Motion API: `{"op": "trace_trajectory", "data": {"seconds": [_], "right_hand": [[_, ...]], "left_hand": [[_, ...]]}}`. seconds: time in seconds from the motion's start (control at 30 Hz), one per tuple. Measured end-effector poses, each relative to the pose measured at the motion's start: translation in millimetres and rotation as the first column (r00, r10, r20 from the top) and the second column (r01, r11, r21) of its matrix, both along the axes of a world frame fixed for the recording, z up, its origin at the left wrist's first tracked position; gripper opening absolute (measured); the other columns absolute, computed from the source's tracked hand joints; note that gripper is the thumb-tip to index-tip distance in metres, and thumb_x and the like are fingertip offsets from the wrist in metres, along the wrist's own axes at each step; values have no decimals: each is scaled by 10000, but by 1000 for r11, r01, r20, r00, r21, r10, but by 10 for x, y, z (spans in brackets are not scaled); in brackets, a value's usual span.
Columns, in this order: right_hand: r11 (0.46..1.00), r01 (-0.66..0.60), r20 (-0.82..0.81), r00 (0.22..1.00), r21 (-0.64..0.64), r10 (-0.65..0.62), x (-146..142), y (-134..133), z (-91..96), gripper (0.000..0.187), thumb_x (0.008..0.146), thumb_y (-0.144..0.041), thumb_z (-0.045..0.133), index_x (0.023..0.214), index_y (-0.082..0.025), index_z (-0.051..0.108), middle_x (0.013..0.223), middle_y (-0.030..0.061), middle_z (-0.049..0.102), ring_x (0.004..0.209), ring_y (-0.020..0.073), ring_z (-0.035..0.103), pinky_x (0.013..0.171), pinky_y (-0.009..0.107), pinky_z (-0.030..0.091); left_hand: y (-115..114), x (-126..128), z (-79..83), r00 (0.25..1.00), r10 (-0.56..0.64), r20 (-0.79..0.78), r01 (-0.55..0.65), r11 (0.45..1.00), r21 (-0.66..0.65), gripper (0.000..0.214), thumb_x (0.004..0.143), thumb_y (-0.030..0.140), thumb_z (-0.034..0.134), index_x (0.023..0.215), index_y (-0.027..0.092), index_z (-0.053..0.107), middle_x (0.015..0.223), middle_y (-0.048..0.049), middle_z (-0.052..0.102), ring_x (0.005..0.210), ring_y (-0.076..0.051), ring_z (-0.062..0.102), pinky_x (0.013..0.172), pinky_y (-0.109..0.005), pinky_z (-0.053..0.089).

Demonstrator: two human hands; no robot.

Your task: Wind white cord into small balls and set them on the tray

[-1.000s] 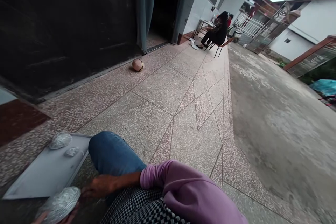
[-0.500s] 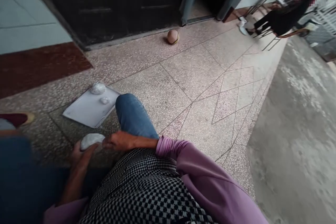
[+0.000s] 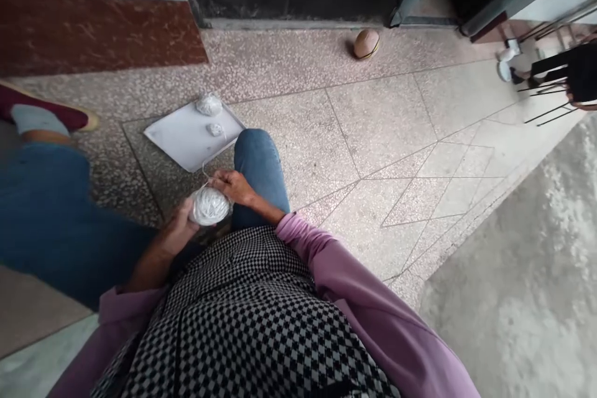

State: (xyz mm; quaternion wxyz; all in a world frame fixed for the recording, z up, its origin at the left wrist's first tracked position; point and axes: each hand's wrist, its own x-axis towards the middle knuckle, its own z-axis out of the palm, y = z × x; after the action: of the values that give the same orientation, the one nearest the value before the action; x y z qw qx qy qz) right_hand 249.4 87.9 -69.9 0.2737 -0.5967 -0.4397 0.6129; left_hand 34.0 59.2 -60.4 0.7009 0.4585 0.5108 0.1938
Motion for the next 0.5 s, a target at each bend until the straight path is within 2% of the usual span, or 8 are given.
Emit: {"op": "trace_trajectory", "data": {"seconds": [0.13, 0.2, 0.3, 0.43, 0.5], "right_hand": [[998, 56, -4, 998, -19, -56, 0, -39, -110, 466, 1318, -284, 816, 889, -190, 660, 779, -75, 584, 798, 125, 538, 780, 256, 435], [997, 75, 2, 997, -9, -75, 17, -42, -125, 463, 1312, -272, 816, 882, -198, 662, 774, -69, 582, 796, 135, 537, 765, 267, 429], [996, 92, 11, 996, 13, -92, 25, -43, -139, 440, 1337, -211, 721, 901, -193, 672, 769, -64, 572, 799, 131, 521, 772, 281, 417], [995, 96, -7, 995, 36, -96, 30, -45, -142, 504, 1356, -368, 754, 891, -191, 681, 759, -62, 562, 798, 132, 497, 748, 296, 400], [994, 100, -13, 995, 38, -100, 45, -44, -116, 528, 1355, -348, 759, 859, -197, 663, 745, -66, 554, 802, 125, 483, 751, 306, 390]], "left_hand": [[-92, 47, -124, 991, 126, 38, -123, 989, -76, 1086, 813, 960, 1021, 1512, 168, 771, 1447, -205, 902, 1399, -449, 848, 1240, -555, 722], [-107, 67, -152, 987, 153, 44, -149, 985, -82, 1035, 763, 861, 1106, 1468, 168, 799, 1439, -193, 905, 1358, -434, 845, 1239, -532, 701], [-94, 75, -154, 980, 198, 34, -195, 978, -75, 902, 723, 727, 1163, 1358, 176, 835, 1345, -166, 910, 1296, -411, 838, 1164, -486, 701], [-65, 53, -153, 978, 210, -11, -210, 976, -60, 781, 661, 616, 1188, 1232, 184, 878, 1198, -145, 903, 1199, -394, 826, 1022, -442, 702], [-53, 47, -167, 973, 229, -24, -230, 972, -45, 787, 629, 595, 1184, 1234, 185, 894, 1182, -133, 903, 1161, -374, 821, 991, -422, 691]]}}
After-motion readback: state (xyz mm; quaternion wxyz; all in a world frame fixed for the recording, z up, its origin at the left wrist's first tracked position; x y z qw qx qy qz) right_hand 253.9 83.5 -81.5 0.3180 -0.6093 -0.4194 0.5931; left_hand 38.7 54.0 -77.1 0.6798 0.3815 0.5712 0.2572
